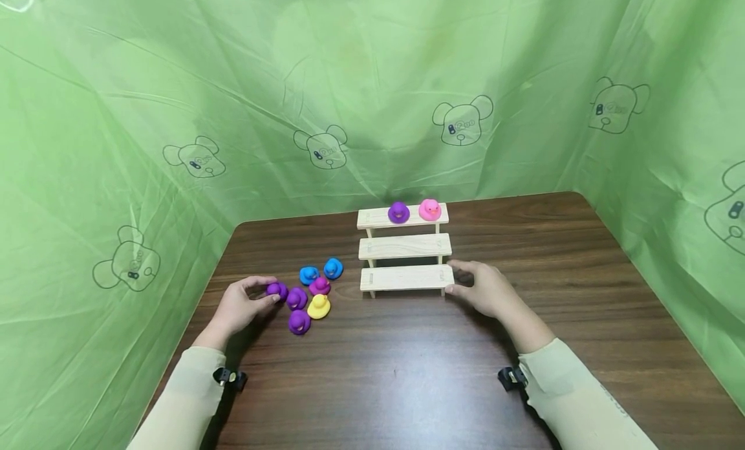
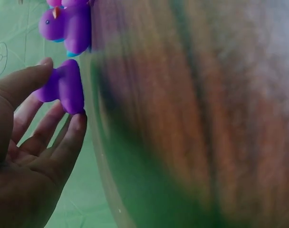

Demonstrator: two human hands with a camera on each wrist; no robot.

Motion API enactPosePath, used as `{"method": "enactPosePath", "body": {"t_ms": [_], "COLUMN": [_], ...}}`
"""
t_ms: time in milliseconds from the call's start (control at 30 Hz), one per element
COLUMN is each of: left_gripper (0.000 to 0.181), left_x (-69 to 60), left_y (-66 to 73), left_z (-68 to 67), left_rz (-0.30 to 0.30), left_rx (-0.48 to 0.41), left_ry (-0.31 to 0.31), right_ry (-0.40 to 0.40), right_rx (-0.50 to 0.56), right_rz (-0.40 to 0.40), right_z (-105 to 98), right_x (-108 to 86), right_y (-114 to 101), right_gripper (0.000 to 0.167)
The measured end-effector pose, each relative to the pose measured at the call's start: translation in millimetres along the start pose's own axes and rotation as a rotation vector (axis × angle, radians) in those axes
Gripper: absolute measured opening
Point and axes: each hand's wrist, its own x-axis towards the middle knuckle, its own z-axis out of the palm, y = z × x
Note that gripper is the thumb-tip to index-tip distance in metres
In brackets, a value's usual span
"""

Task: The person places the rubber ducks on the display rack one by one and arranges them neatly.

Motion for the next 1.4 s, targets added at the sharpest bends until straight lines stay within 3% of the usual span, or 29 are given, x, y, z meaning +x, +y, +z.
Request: {"method": "enactPosePath", "body": {"t_ms": [600,1400], "left_gripper": [0.041,0.041], "left_x": [14.8,42.9], "left_y": [24.4,68.7], "left_z": [-4.0,8.2], "left_rz": [0.072,0.127], "left_rx": [-0.14,-0.194], "left_ry": [0.058,0.054], "right_ry": [0.001,0.006], "right_rx": [0.008,0.011], "right_rz": [-0.008,-0.011], "right_z": [0,1], "right_x": [-0.4,-0.9], "right_y": [-2,-1], "right_gripper": [0.061,0.061]}}
